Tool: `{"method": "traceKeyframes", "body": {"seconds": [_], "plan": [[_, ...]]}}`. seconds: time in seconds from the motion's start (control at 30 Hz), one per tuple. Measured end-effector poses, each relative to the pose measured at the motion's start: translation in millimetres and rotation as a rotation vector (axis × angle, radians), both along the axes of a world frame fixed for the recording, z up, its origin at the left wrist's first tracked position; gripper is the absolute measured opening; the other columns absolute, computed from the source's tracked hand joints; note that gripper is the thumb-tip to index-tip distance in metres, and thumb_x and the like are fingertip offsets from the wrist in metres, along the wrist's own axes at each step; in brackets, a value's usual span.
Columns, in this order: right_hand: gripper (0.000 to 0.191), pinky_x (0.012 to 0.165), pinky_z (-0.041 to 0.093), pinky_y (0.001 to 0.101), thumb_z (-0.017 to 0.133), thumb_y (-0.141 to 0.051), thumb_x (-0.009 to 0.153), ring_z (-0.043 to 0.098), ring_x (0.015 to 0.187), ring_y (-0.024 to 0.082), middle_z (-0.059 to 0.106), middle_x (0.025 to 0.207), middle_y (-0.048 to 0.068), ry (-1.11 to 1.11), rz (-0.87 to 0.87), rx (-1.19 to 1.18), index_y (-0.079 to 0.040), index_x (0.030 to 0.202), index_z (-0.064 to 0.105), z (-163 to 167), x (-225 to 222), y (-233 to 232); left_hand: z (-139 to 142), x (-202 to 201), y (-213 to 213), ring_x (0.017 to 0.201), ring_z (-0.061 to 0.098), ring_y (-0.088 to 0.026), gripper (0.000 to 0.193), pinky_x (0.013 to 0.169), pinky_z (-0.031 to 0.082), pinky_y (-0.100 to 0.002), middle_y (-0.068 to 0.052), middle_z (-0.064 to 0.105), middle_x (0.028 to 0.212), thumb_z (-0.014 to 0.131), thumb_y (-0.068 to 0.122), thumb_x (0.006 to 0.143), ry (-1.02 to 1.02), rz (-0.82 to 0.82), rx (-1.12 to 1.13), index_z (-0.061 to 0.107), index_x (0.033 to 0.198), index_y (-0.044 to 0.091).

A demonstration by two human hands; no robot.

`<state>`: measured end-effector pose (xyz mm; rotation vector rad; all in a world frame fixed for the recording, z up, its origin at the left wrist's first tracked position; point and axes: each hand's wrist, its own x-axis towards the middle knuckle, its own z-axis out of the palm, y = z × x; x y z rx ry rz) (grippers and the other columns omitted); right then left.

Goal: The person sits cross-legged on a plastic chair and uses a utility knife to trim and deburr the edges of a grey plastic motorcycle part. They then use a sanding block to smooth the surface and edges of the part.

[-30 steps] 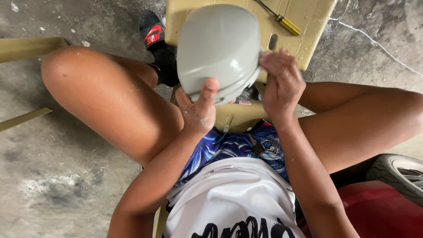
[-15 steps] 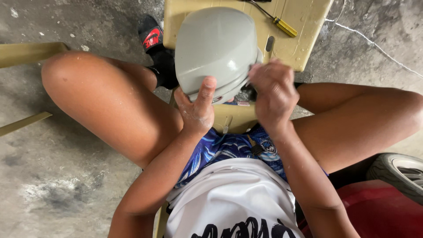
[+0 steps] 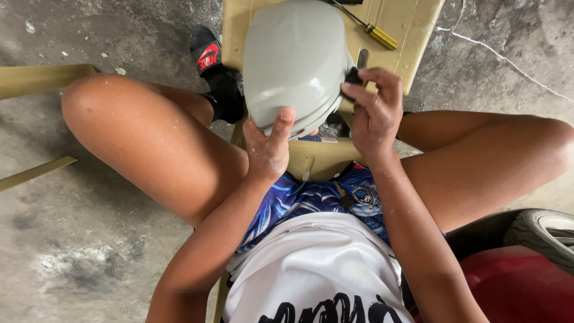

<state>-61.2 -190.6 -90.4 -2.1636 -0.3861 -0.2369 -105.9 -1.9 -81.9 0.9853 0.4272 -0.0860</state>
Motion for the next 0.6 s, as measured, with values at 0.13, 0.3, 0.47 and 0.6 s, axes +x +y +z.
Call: {"method": "traceKeyframes", "body": {"seconds": [0.13,0.3,0.47,0.6], "plan": [[0.018,0.093,0.056,0.0346,0.065,0.008,0.106,0.065,0.109,0.023,0.063,0.114,0.014,0.086,-0.102,0.012,-0.004,0.12,0.064,-10.3,4.4,-12.7,-0.8,-9.8,8.6,0.102,0.072,-0.027,0.039,0.088,0.062,-0.043,-0.014,0.069,0.119,0.075,0.021,0.101,-0.014,-0.07,-0.317,0.059,0.13,0.001],[0.007,0.065,0.048,0.025,0.054,-0.013,0.117,0.059,0.078,0.01,0.063,0.097,0.004,0.533,-0.378,0.899,-0.007,0.12,0.053,-9.7,-8.6,-20.4,0.7,-18.3,2.3,0.122,0.064,-0.026,0.041,0.103,0.052,-0.041,-0.012,0.066,0.133,0.073,0.013,0.103,0.071,-0.154,-0.533,0.057,0.139,0.001],[0.011,0.048,0.039,0.0214,0.056,-0.02,0.112,0.05,0.057,0.005,0.059,0.081,0.0,0.787,-0.538,1.059,-0.009,0.112,0.053,-4.5,-27.4,-5.1,2.7,-10.9,-12.9,0.123,0.066,-0.024,0.045,0.103,0.054,-0.038,-0.011,0.069,0.13,0.067,0.022,0.098,0.123,-0.263,-0.484,0.056,0.138,0.003],[0.013,0.05,0.041,0.0214,0.057,-0.018,0.111,0.051,0.061,0.004,0.062,0.084,0.0,0.765,-0.513,0.887,-0.006,0.107,0.054,-11.8,-33.2,-1.4,3.9,-10.3,-14.0,0.109,0.073,-0.023,0.039,0.098,0.06,-0.038,-0.013,0.071,0.12,0.073,0.016,0.101,0.012,-0.429,-0.061,0.061,0.132,-0.003]]}}
